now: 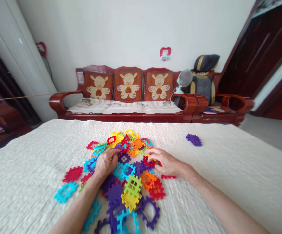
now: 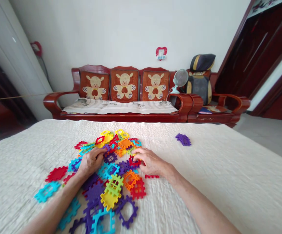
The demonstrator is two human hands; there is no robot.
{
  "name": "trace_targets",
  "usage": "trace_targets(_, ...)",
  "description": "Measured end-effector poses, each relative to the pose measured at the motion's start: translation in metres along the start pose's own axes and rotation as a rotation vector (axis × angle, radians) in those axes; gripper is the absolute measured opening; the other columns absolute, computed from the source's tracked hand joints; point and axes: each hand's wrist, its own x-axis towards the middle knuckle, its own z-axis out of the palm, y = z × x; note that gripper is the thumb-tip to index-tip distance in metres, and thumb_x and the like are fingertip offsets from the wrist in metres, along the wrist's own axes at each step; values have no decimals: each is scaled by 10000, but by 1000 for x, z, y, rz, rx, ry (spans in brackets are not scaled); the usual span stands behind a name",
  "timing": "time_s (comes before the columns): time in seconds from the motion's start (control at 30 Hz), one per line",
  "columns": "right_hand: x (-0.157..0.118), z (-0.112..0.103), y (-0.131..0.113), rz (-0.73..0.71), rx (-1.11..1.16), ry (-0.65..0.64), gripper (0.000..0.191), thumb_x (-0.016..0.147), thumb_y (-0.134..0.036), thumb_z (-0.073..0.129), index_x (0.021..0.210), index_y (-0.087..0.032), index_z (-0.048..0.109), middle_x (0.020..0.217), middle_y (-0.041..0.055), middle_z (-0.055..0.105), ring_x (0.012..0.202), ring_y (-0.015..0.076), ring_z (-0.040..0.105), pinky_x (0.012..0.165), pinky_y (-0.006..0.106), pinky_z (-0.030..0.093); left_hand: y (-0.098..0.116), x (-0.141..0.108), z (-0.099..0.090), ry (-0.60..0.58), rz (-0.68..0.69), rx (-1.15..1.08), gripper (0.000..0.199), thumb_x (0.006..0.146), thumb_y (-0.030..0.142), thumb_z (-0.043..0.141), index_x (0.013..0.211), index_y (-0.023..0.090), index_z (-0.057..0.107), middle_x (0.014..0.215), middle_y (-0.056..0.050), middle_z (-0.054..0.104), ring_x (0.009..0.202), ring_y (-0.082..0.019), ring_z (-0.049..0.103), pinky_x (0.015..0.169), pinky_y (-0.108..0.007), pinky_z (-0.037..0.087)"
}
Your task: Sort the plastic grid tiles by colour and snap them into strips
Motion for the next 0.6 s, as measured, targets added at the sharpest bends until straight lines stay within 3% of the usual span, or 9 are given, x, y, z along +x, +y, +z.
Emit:
trace_targets(0.23,-3,-8,16,76,-84,59,439,566,28,420,847,-216,652,1101,47,633,1034,196,579,937,364,431,6,1,-3,21,-4,27,288,850,157,435,917,184,714,806,-36,675,730,-128,633,702,-237,490)
trace_targets(0.47,3,6,-12,-61,-115,38,543,613,-39,509,1107,-235,621,1198,47,626,1188,228,497,1040,434,329,3,0,-2,9,0,21,293,864,163,427,933,181,711,841,-40,677,753,-128,634,723,-235,491)
trace_targets(0.6,7,20,-5,-94,-99,103,398,756,-47,478,1061,-239,648,1061,39,683,1097,202,558,1015,431,349,1,0,0,9,1,11,285,869,178,431,947,180,705,837,-37,676,761,-128,637,730,-238,490)
